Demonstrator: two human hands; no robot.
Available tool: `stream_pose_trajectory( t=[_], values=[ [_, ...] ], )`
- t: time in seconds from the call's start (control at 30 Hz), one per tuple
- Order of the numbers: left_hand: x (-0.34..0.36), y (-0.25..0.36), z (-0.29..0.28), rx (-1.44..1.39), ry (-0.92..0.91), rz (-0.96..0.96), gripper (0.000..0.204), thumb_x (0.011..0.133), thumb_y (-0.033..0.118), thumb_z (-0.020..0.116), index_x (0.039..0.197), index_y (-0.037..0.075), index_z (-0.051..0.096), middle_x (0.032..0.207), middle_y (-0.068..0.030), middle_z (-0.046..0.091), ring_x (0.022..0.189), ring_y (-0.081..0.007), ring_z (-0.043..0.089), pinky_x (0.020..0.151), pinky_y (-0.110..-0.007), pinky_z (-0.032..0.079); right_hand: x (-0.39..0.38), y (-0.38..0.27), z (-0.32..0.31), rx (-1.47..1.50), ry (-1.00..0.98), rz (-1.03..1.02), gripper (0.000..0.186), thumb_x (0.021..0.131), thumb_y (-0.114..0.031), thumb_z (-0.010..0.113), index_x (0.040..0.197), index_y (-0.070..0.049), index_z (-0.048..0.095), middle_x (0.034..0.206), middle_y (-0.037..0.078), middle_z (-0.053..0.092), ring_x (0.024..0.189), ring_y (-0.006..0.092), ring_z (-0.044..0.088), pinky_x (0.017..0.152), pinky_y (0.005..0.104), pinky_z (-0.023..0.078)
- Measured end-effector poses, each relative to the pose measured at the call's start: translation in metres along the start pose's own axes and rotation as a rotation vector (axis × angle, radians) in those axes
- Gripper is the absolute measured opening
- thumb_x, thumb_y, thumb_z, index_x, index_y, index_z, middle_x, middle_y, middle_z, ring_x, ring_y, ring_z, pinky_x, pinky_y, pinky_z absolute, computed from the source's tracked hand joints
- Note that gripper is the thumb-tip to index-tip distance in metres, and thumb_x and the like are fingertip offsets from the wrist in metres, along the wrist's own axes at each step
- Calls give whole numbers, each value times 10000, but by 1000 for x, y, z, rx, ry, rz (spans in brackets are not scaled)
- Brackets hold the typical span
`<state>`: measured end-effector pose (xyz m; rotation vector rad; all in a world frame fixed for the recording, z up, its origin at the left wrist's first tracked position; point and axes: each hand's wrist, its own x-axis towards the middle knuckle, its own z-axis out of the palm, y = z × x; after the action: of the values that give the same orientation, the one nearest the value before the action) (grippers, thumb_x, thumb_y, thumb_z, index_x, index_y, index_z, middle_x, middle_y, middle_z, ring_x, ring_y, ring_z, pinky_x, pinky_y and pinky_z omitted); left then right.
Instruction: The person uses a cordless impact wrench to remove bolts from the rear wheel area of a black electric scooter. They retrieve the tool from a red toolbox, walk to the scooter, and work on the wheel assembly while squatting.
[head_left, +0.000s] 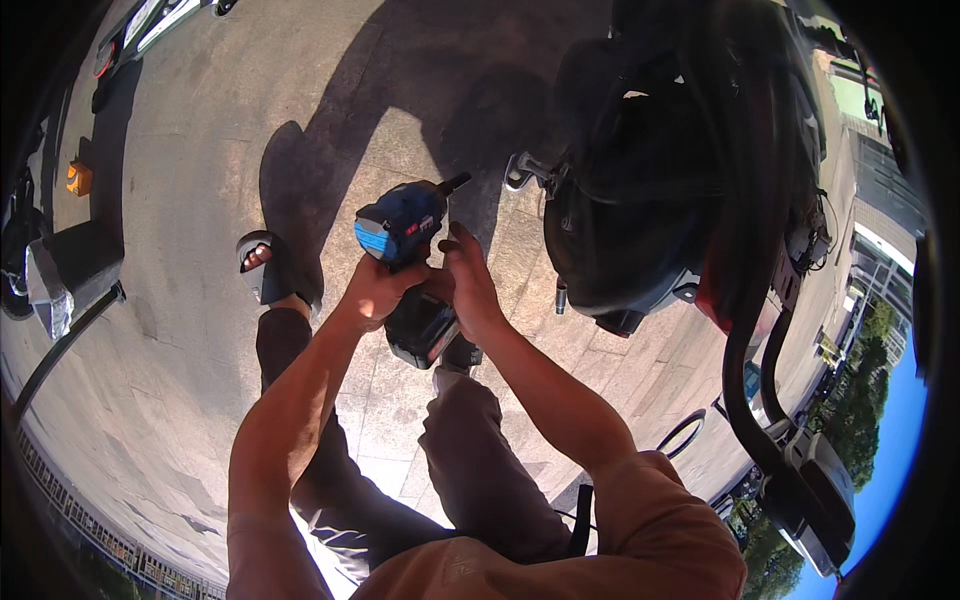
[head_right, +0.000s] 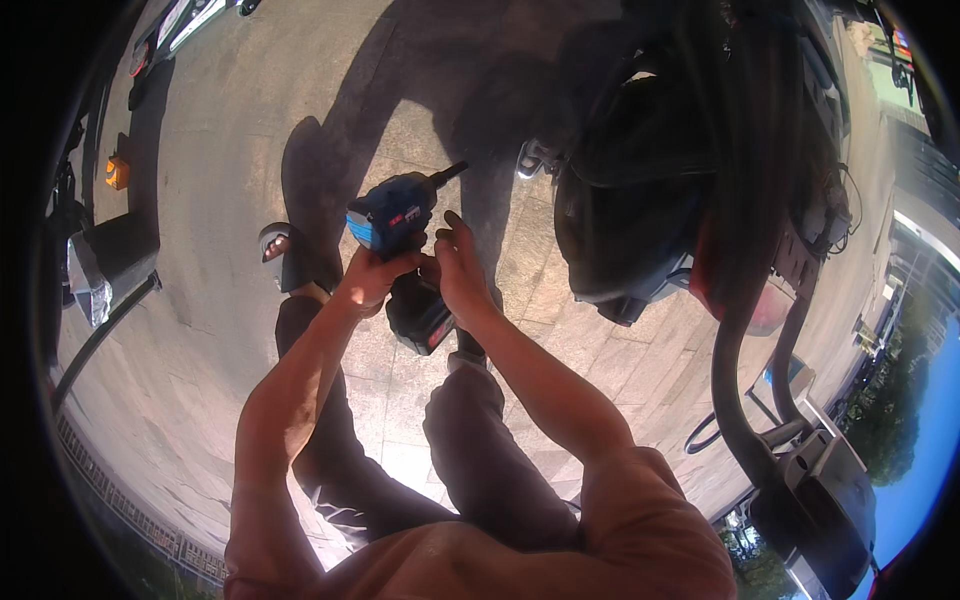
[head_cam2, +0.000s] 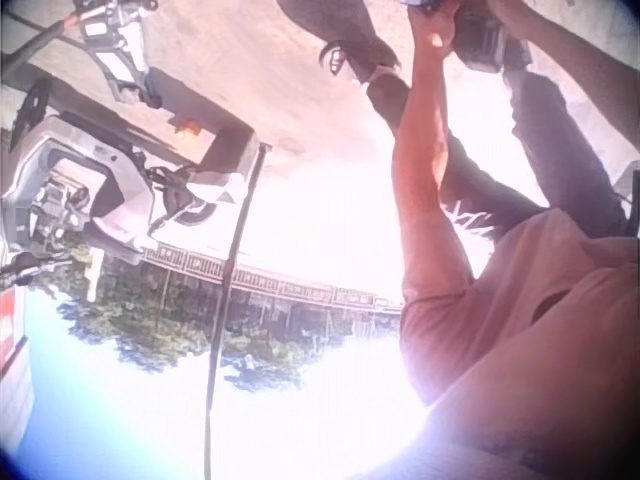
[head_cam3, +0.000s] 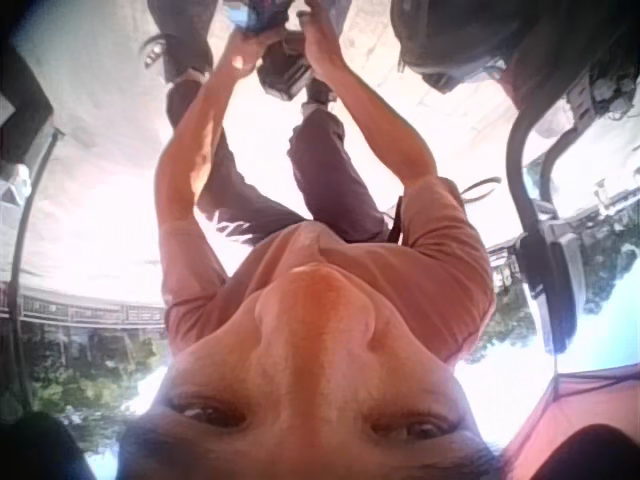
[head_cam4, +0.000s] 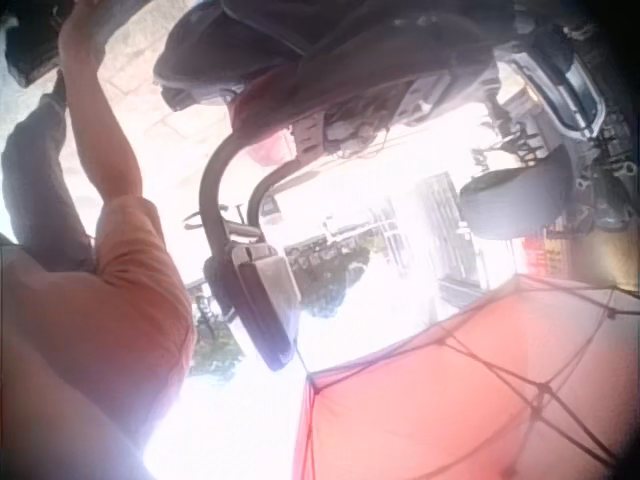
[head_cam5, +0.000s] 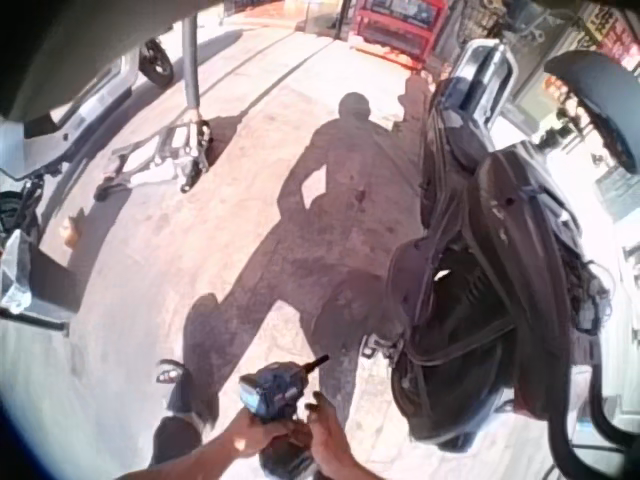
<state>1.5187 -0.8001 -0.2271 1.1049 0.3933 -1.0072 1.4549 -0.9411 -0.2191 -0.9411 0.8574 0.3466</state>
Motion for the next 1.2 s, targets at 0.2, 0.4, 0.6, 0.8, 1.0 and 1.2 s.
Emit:
stream_pose_trajectory(
  t=[0.2,0.4,0.6,0.8,1.0,1.2],
  values=[
    [107,67,-32,-110,-367,-224,425,774,-9,624,1189,20,537,1120,-125,604,949,-253,620,835,-379,502,15,-32,-34,-207,381,-199,366,932,-74,452,1295,-31,434,1093,102,574,846,142,614,749,260,489],
    [206,81,-39,-40,-622,-337,480,782,97,656,1225,12,492,1103,-140,602,841,-232,629,744,-381,523,2,-79,-58,-438,918,-724,484,935,-212,477,1349,-17,318,1240,148,485,974,228,581,804,314,493],
    [257,72,-23,46,-750,-475,311,808,195,719,1064,58,605,963,-78,633,735,-169,599,649,-322,523,46,-111,-70,-303,844,-1082,447,961,-254,440,1344,-46,345,1263,200,502,1119,323,534,993,468,408],
    [265,54,1,33,-932,-272,358,777,221,756,1044,26,620,948,-66,646,847,-162,605,682,-325,519,54,-123,-70,-241,1005,-1033,299,945,-192,438,1202,-53,502,992,159,622,894,280,619,869,462,490],
    [249,50,15,71,-949,-238,303,794,124,726,1052,20,606,938,-82,638,873,-170,611,630,-323,537,40,-120,-67,-209,858,-951,367,956,-193,451,1292,-50,412,1139,172,586,1051,299,582,983,468,403],
    [245,35,26,124,-941,-147,388,822,97,646,1184,14,530,1037,-136,633,769,-218,609,653,-374,526,-11,-73,-63,-614,796,-956,644,933,-321,526,1390,39,249,1241,195,500,1072,228,562,936,350,452]
  ],
)
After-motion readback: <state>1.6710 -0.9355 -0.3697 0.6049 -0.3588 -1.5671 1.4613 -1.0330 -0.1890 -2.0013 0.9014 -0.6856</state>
